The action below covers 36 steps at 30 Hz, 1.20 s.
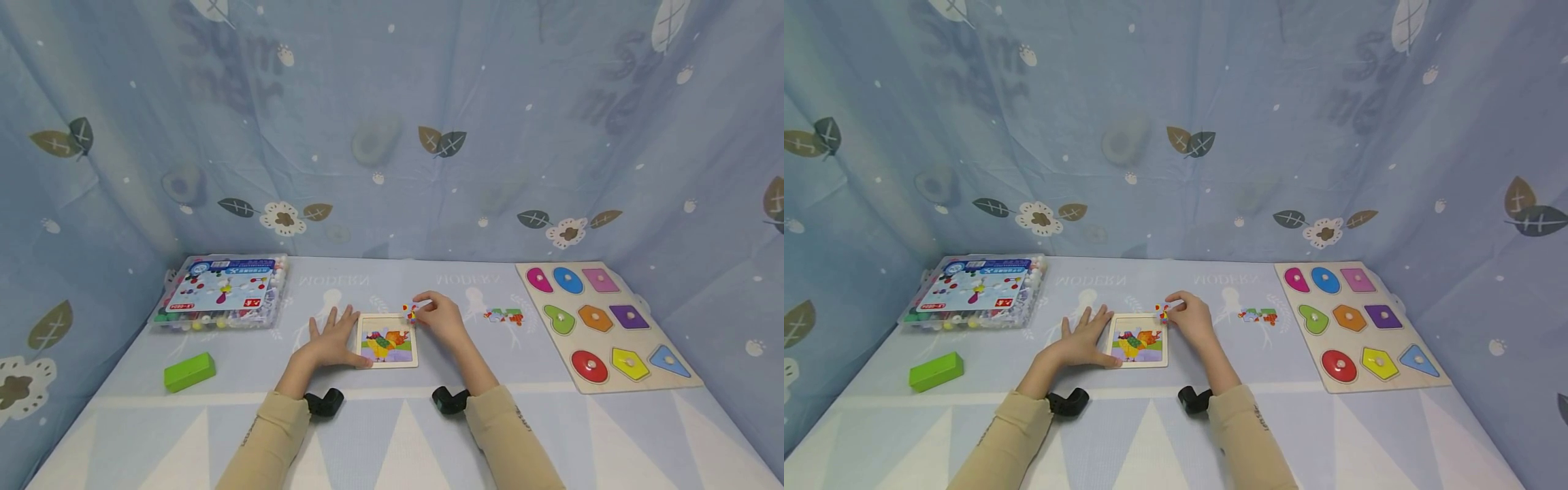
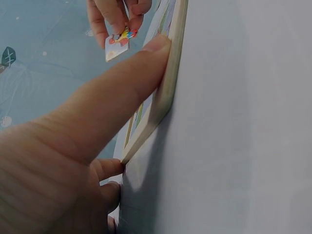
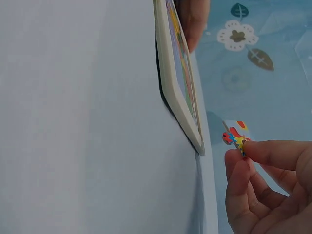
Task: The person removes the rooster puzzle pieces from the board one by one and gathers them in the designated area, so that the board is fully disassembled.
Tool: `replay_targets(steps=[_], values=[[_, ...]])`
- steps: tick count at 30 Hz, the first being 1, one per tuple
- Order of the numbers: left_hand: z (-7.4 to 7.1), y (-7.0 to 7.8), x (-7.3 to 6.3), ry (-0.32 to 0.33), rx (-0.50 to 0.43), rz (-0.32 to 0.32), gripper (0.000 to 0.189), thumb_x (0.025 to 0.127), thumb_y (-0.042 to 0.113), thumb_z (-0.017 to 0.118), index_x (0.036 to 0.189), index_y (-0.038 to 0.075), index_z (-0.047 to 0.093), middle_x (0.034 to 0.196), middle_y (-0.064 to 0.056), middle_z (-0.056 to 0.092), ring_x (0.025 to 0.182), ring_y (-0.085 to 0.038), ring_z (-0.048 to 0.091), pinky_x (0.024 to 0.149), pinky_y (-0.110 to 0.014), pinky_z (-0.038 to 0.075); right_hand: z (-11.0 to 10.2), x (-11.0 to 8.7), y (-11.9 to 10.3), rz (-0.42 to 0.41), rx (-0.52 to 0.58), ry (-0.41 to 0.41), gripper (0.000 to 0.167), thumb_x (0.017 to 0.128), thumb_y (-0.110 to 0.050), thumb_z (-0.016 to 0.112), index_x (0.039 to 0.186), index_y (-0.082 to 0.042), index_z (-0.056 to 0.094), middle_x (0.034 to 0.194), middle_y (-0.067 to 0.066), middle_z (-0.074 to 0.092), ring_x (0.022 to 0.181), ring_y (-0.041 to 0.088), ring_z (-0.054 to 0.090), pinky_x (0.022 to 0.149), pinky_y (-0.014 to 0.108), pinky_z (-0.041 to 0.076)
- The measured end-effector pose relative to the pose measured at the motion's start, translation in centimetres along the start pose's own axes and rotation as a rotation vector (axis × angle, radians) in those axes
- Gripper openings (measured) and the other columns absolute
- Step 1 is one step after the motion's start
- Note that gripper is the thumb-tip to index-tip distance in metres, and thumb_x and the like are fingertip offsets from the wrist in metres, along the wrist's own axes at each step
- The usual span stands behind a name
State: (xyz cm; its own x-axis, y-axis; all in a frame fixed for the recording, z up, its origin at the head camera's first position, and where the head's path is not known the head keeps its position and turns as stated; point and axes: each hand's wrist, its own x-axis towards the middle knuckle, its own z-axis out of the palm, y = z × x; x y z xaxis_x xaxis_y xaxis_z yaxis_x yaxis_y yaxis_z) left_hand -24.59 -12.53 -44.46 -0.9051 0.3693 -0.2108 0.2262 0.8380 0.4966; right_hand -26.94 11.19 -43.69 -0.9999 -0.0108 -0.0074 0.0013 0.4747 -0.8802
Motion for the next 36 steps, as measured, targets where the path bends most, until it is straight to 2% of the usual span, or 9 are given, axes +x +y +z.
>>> replay_targets(steps=[6,14,29,36], values=[[0.0,0.0,0.0,-0.004,0.009,-0.003,0.108,0.065,0.05,0.078,0.146,0.004,0.022,0.153,-0.018,0.008,0.139,-0.041,-0.005,0.099,-0.067,-0.014,-0.9,0.0,0.4,0.009,0.035,0.021,0.025,0.081,-0.002,0.062,0.106,-0.005,0.065,0.076,0.009,0.063,0.064,0.018,0.058,0.06,0.025,0.046],[0.1,0.0,0.0,-0.001,0.009,-0.001,0.109,0.065,0.049,0.079,0.146,0.003,0.023,0.153,-0.019,0.009,0.139,-0.042,-0.004,0.099,-0.068,-0.013,-1.8,0.2,0.7,0.033,0.052,0.049,0.025,0.081,-0.002,0.063,0.106,-0.003,0.065,0.083,0.011,0.064,0.067,0.016,0.061,0.061,0.025,0.048],[-0.1,0.1,0.0,0.002,0.005,0.003,0.109,0.065,0.049,0.079,0.146,0.002,0.023,0.153,-0.019,0.008,0.139,-0.042,-0.004,0.099,-0.068,-0.014,-4.1,0.2,1.6,0.064,0.105,0.071,0.029,0.081,-0.001,0.061,0.111,0.0,0.063,0.08,0.013,0.065,0.07,0.022,0.062,0.065,0.029,0.05],[0.0,0.1,-0.1,-0.003,0.001,-0.003,0.109,0.065,0.049,0.078,0.146,0.003,0.022,0.153,-0.019,0.008,0.139,-0.041,-0.005,0.099,-0.067,-0.014,-5.4,0.4,2.4,0.093,0.134,0.085,0.03,0.083,-0.002,0.06,0.113,0.001,0.061,0.08,0.01,0.064,0.07,0.018,0.062,0.066,0.029,0.051]])
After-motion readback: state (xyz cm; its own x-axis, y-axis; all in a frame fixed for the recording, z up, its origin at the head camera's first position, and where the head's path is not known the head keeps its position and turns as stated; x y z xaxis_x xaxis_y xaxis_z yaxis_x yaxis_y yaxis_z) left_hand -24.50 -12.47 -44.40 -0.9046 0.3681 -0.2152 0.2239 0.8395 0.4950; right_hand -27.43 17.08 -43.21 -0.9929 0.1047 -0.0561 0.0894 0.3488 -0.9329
